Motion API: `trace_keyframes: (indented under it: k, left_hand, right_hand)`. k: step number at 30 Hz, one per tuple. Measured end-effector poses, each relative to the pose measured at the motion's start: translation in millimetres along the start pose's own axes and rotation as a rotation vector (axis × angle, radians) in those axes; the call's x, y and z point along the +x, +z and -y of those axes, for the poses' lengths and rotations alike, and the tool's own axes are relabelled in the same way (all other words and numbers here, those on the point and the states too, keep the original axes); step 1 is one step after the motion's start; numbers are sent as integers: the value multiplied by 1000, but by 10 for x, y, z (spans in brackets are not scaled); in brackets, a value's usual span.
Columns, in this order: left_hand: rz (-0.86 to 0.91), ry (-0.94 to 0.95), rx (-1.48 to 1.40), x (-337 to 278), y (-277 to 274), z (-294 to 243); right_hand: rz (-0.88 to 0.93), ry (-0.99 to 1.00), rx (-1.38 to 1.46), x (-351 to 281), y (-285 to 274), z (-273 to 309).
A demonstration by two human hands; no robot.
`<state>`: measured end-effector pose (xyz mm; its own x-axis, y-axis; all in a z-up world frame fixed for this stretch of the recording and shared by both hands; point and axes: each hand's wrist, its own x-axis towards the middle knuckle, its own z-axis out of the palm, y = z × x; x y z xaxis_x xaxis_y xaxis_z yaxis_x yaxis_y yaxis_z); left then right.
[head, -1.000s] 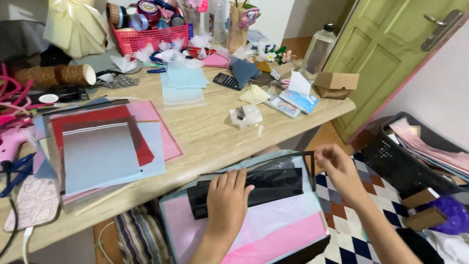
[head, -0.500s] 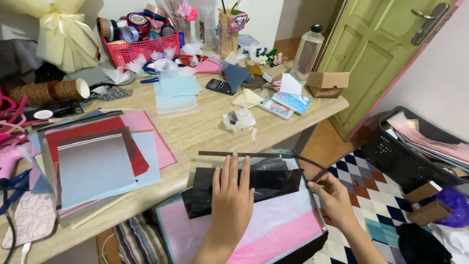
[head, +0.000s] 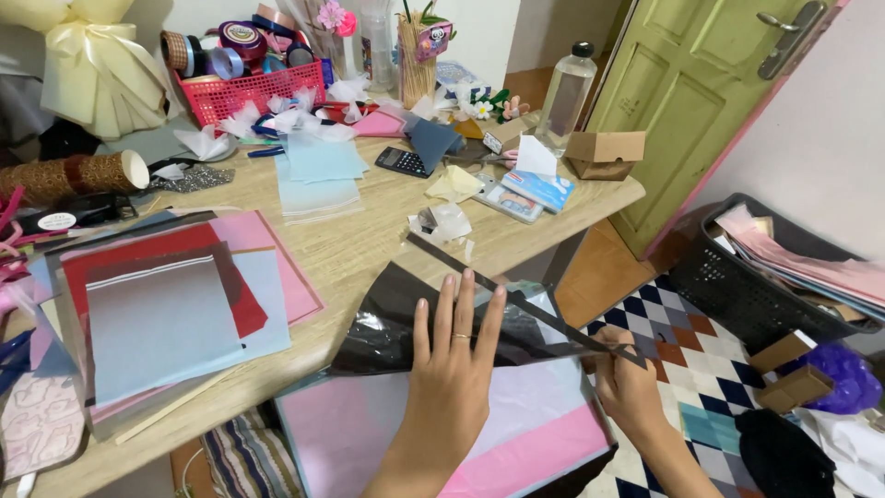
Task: The person sits on the floor and wraps a rectangular object with black paper, smoothing the surface and folding the edges. They then handle a light blue sheet of paper, placing it on the table and later folding a pink sheet of paper.
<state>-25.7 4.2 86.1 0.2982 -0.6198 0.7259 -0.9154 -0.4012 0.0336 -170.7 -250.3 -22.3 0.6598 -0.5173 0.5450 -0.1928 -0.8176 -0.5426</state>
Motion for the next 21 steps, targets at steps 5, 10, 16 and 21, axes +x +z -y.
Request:
trace_keyframes:
  k: [5,10,16,21]
  left_hand:
    - [0,193,-279,316,-355,-210]
    - [42,242,-106,539,-148,-431]
    - [61,253,-104,486,56,-326]
    - [11,251,-233,252,19,-262]
  right_hand:
    - [38,-6,-66,-15,75,-211]
    - [14,-7,-25,42,26,-46]
    - [31,88,200,58,-46,171]
    - [183,271,480,15,-84,75]
